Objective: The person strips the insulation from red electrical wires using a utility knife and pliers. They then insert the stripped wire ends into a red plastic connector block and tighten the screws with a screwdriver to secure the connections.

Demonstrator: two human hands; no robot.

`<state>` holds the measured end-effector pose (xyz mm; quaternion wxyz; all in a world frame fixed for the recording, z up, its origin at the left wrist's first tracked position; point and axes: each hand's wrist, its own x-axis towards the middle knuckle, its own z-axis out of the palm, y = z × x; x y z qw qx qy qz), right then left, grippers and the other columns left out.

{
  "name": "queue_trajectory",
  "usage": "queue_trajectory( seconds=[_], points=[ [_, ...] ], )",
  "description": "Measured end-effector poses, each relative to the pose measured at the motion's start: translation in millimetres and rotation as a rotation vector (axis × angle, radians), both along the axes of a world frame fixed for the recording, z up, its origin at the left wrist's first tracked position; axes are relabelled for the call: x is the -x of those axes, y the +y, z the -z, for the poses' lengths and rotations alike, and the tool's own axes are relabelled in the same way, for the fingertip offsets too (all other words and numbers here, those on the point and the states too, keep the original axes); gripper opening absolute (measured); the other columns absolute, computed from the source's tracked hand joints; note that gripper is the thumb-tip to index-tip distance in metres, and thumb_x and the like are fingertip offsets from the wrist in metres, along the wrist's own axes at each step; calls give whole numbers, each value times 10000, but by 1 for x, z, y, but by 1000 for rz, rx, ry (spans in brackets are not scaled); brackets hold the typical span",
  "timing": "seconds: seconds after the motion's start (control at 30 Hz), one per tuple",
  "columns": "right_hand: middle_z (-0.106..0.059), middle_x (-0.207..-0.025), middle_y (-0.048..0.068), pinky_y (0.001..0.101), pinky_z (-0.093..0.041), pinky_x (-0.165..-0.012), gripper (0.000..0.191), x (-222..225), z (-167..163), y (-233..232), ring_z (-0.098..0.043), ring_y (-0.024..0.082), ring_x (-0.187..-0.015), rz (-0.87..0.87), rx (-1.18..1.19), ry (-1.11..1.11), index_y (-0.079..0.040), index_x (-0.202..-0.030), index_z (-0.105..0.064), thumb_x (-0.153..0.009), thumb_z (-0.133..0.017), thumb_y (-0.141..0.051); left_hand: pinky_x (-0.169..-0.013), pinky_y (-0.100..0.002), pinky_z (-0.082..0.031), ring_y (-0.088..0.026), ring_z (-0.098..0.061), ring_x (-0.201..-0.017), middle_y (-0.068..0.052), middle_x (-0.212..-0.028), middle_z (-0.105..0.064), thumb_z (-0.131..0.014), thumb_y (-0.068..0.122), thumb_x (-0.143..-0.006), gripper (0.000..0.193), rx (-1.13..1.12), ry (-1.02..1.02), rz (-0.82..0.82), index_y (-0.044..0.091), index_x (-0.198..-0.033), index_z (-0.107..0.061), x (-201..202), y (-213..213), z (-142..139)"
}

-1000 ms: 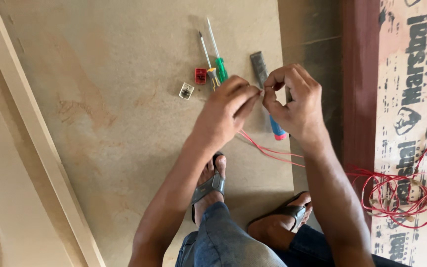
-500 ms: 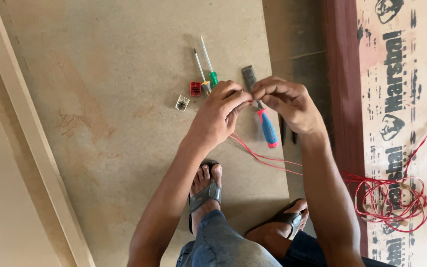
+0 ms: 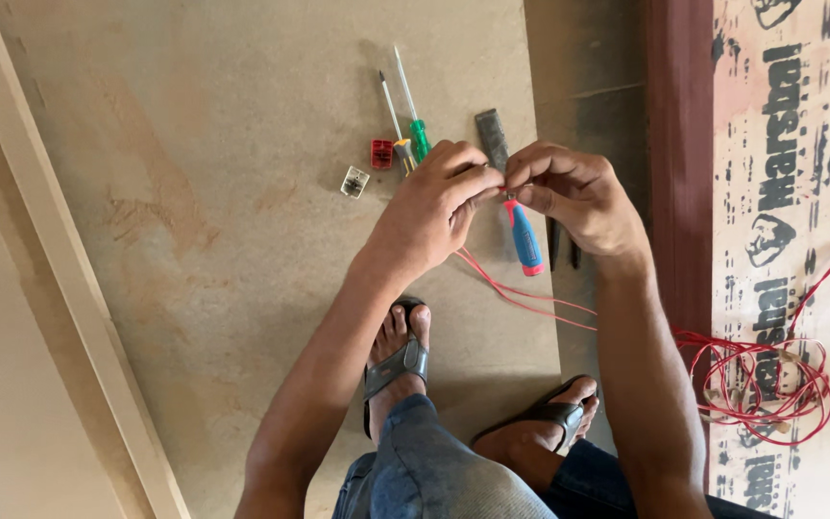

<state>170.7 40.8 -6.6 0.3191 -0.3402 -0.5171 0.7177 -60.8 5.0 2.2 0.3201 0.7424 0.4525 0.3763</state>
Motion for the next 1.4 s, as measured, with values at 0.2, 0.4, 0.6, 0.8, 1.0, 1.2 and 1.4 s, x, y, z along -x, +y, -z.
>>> queue_trajectory(
  seconds=[0.2,0.4,0.6,0.8,1.0,1.2,1.4],
  points=[
    [-655,-1130,100,286,-528,-936,59,0,3,-2,-634,152,-1043,13,-42,-50,48,-1061,-664,-1005,-646,47,-911,-430,-522,-293,-600,-1066,-84,-1099,-590,-714,-28,-895,234,28,-13,0,54,-1109,-669,-1,-2,-2],
    [-657,-1128,93,284,-523,-942,61,2,7,-3,-627,150,-1045,30,-103,-68,43,-1073,-662,-1021,-632,44,-824,-397,-542,-265,-640,-974,-84,-1076,-602,-710,73,-980,129,118,-30,-33,60,-1105,-679,-4,-4,-1],
    [-656,-1134,84,301,-545,-970,150,5,8,-4,-647,154,-1065,50,-56,-14,36,-1154,-653,-1004,-642,43,-776,-388,-526,-255,-657,-900,-97,-1005,-633,-702,85,-996,116,200,-167,-71,25,-1095,-691,-2,-6,2],
    [-668,-1127,91,301,-537,-955,114,7,11,-3,-648,156,-1057,16,-46,20,42,-1128,-653,-1015,-641,49,-770,-377,-537,-255,-671,-885,-94,-987,-651,-706,97,-977,125,211,-170,-68,31,-1083,-714,-2,-6,3],
    [-673,-1103,90,293,-531,-913,94,7,25,-3,-644,149,-1024,42,-34,-3,46,-1087,-658,-994,-652,56,-795,-394,-530,-284,-662,-925,-105,-1011,-652,-691,64,-963,130,163,-149,-76,26,-1086,-709,-2,-6,9],
    [-704,-1072,83,288,-533,-916,136,13,39,-6,-665,148,-1029,109,8,11,46,-1138,-663,-1003,-644,44,-754,-389,-526,-278,-669,-873,-111,-974,-654,-714,81,-967,107,191,-151,-103,22,-1057,-716,-4,-4,17],
    [-709,-1085,77,287,-553,-922,230,13,34,-8,-680,147,-1037,131,-4,41,30,-1202,-650,-974,-664,47,-760,-361,-552,-253,-695,-862,-107,-987,-678,-710,78,-963,108,213,-182,-91,4,-1042,-716,1,-3,18]
  ],
)
